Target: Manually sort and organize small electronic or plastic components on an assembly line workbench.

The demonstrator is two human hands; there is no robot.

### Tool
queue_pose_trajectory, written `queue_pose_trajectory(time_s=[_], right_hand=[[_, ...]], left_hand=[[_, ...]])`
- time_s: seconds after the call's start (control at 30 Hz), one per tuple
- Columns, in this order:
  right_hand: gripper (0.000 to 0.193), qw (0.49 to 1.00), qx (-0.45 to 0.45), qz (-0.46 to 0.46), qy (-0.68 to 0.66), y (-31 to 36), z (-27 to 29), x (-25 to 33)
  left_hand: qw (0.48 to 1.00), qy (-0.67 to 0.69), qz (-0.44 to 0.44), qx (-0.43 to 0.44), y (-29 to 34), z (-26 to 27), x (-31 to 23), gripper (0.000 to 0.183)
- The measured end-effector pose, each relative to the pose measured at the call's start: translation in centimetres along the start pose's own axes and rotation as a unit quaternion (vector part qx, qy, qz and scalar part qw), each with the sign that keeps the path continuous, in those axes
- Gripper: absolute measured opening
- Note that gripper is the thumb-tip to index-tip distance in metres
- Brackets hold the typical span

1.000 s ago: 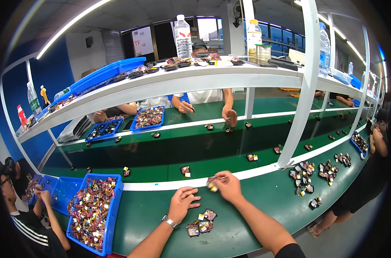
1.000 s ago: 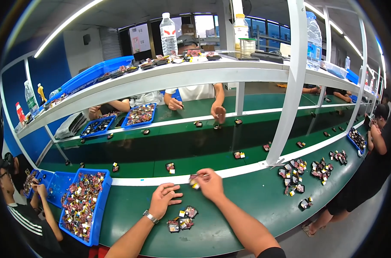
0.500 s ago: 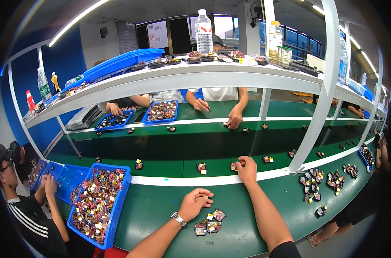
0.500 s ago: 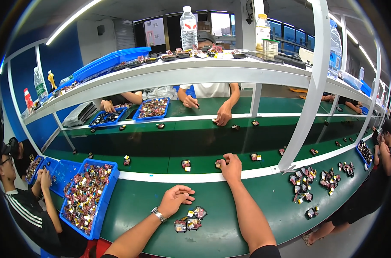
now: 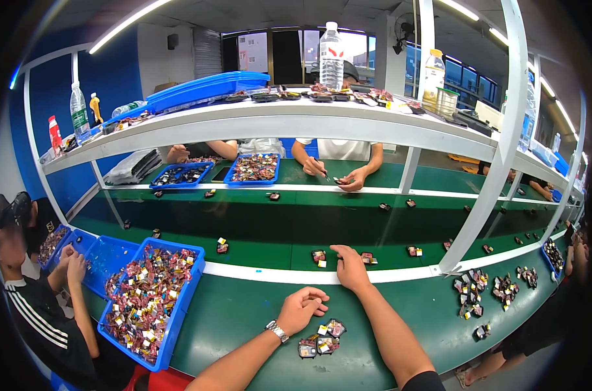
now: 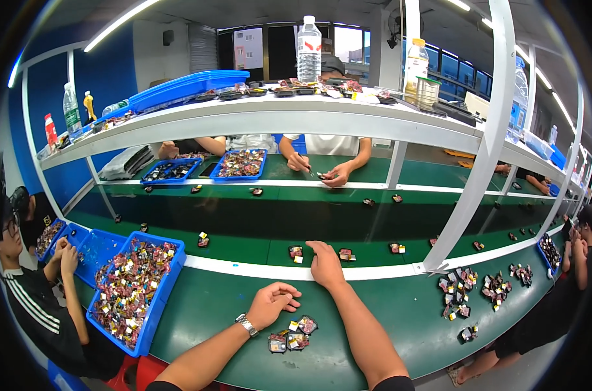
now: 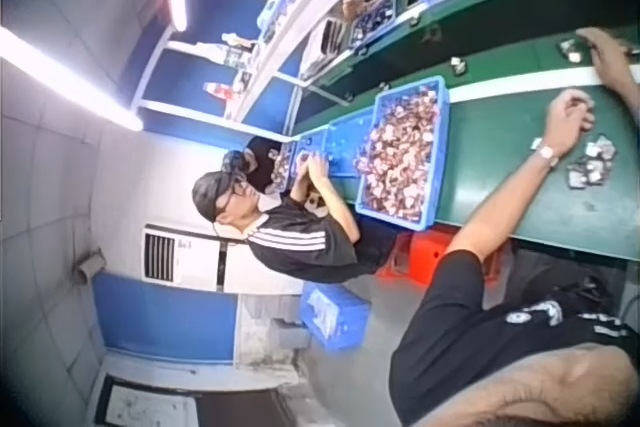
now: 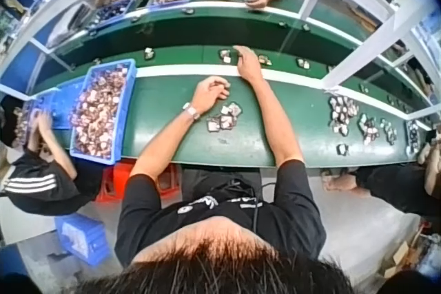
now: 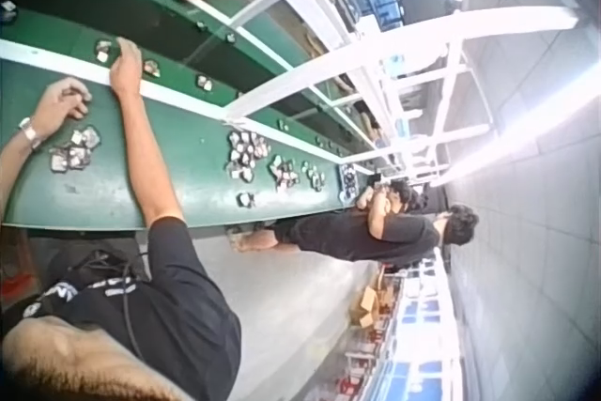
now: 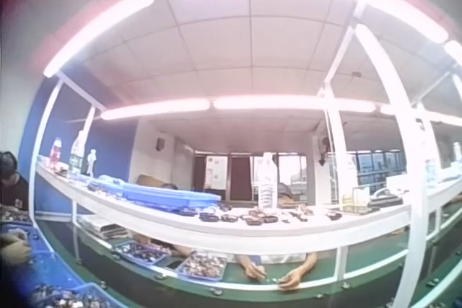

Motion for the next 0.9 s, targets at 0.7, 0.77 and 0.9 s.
queue_pose_trajectory(time_s=[0.7,0.77,0.9], right_hand=[[0.024,0.973,0.075,-0.205,-0.068,-2.3,0.5,-2.9],[0.022,0.956,0.039,-0.252,-0.149,-0.6,1.3,-2.7],[0.016,0.820,-0.055,-0.334,-0.461,4.8,2.1,1.2]], left_hand=[[0.999,0.032,0.005,0.027,-0.4,0.0,0.1,0.020],[0.999,0.047,-0.009,0.008,-0.4,0.1,0.1,0.021],[0.996,0.084,0.013,0.008,-0.8,0.5,1.0,0.032]])
Point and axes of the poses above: each hand's wrist, its own y-axis away from the middle knuckle, its own z-axis out of the back of the hand, x = y × z, the point moved 4 cm from there along -y, towards the middle knuckle, and after that the axes turned 1 degree about z, right-handed, at the moved point
